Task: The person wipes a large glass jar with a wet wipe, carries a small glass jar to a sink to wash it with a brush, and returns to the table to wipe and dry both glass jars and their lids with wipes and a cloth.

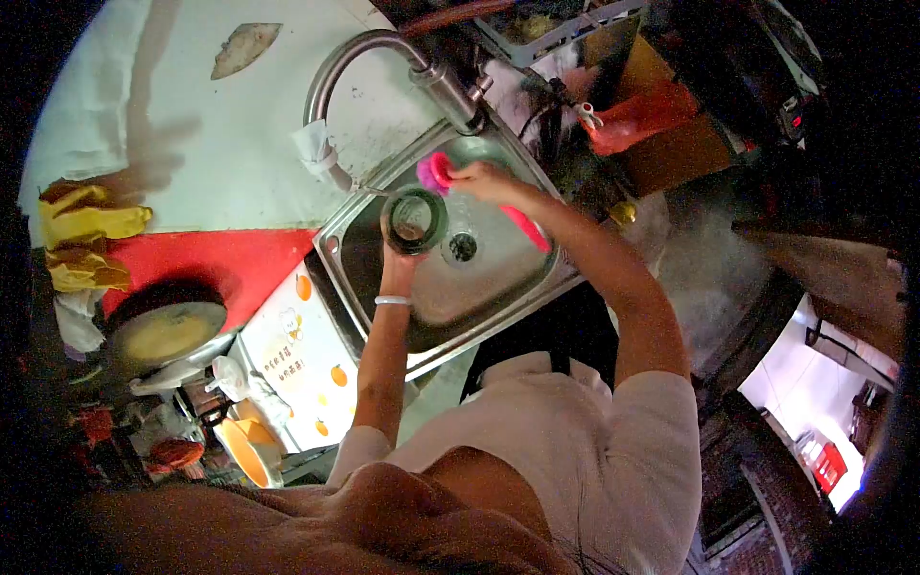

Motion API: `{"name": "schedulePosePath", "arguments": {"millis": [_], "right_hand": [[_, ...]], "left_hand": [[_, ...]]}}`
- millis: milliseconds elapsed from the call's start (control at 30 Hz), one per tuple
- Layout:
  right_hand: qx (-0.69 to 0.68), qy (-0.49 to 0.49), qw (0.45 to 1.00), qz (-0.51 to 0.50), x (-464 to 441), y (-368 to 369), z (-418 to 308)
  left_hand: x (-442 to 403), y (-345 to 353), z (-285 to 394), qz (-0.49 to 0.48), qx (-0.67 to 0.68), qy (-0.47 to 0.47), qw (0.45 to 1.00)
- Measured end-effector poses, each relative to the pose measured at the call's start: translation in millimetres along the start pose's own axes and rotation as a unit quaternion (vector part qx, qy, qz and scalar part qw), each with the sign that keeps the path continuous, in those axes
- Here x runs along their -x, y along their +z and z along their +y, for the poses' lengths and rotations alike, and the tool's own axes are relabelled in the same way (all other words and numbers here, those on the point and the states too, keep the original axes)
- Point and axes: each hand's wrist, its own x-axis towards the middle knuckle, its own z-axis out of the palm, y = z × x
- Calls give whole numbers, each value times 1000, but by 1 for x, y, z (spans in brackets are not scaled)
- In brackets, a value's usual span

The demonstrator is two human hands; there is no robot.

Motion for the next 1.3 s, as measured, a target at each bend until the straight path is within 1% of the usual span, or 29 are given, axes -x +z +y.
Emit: {"name": "schedulePosePath", "arguments": {"millis": [67, 100, 167, 200, 267, 300, 367, 400, 433, 467, 500, 567, 600, 633, 667, 700, 800, 833, 867, 933, 967, 1000, 1067, 1133, 1167, 1200, 1233, 1267, 1300], "right_hand": [[-58, 78, 994, -57, 0, 11, -13], [-46, 28, 998, -28, 2, 24, -1], [-31, -98, 993, 55, 15, 57, 29], [-27, -98, 993, 54, 32, 72, 26], [214, -58, 969, 105, 58, 99, 13], [214, -57, 969, 108, 58, 94, 4], [263, 3, 961, 84, 62, 85, -15], [197, -37, 971, 135, 45, 77, -1], [194, -70, 966, 154, 29, 65, 2], [192, -106, 960, 176, 11, 54, 0], [214, -89, 960, 154, 4, 49, -5], [220, -54, 967, 119, 19, 50, -23], [263, -65, 956, 109, 30, 60, -14], [221, -69, 966, 115, 46, 73, -9], [284, -28, 957, 55, 64, 86, -14], [245, -70, 966, 42, 76, 102, -3], [194, -74, 972, 110, 72, 104, -6], [180, -88, 973, 118, 65, 96, -13], [169, -106, 972, 128, 55, 86, -19], [173, -118, 972, 108, 51, 78, -27], [149, -126, 975, 105, 46, 70, -32], [125, -134, 978, 101, 40, 63, -33], [80, -168, 976, 116, 27, 58, -28], [73, -156, 984, 50, 18, 43, -38], [78, -127, 988, 44, 17, 33, -54], [113, -57, 992, -17, 5, 25, -56], [118, -84, 989, -38, -4, 20, -55], [124, -111, 984, -61, -10, 17, -53], [140, -182, 969, -89, -10, 13, -59]], "left_hand": [[-13, -10, 0, 43, -13, 39, 998], [-25, -23, 4, 42, -14, 40, 998], [-48, -49, 10, 116, 128, 15, 985], [-46, -41, 5, 114, 132, 14, 985], [-36, -15, -7, 49, 81, 41, 995], [-41, -18, -7, 47, 79, 39, 995], [-56, -37, -5, 91, 162, 10, 982], [-57, -45, -8, 116, 205, -5, 972], [-52, -45, -12, 110, 162, 20, 980], [-76, -72, -8, 107, 159, 19, 981], [-110, -128, -1, 3, 3, 40, 999], [-67, -81, -12, -27, 154, 0, 988], [-70, -75, -13, -33, 154, 0, 987], [-75, -70, -14, -30, 40, 88, 995], [-79, -67, -17, -25, -74, 174, 982], [-76, -68, -19, -25, -75, 170, 982], [-51, -72, -11, -18, -171, 209, 963], [-47, -59, -6, -12, -168, 192, 967], [-43, -45, -1, -6, -165, 174, 971], [-39, -31, 7, -34, 92, 74, 992], [-33, -22, 11, 13, 87, 82, 993], [-36, -27, 17, 10, 87, 82, 993], [-38, -50, 27, -110, 26, 84, 990], [-14, -12, 20, -79, 29, 83, 993], [7, 14, 11, -61, -15, 114, 992], [19, 26, 8, -41, -61, 144, 987], [6, 10, 17, -111, -117, 123, 979], [-9, -13, 19, -16, -174, 155, 972], [-8, -3, 16, 15, -325, 208, 922]]}}
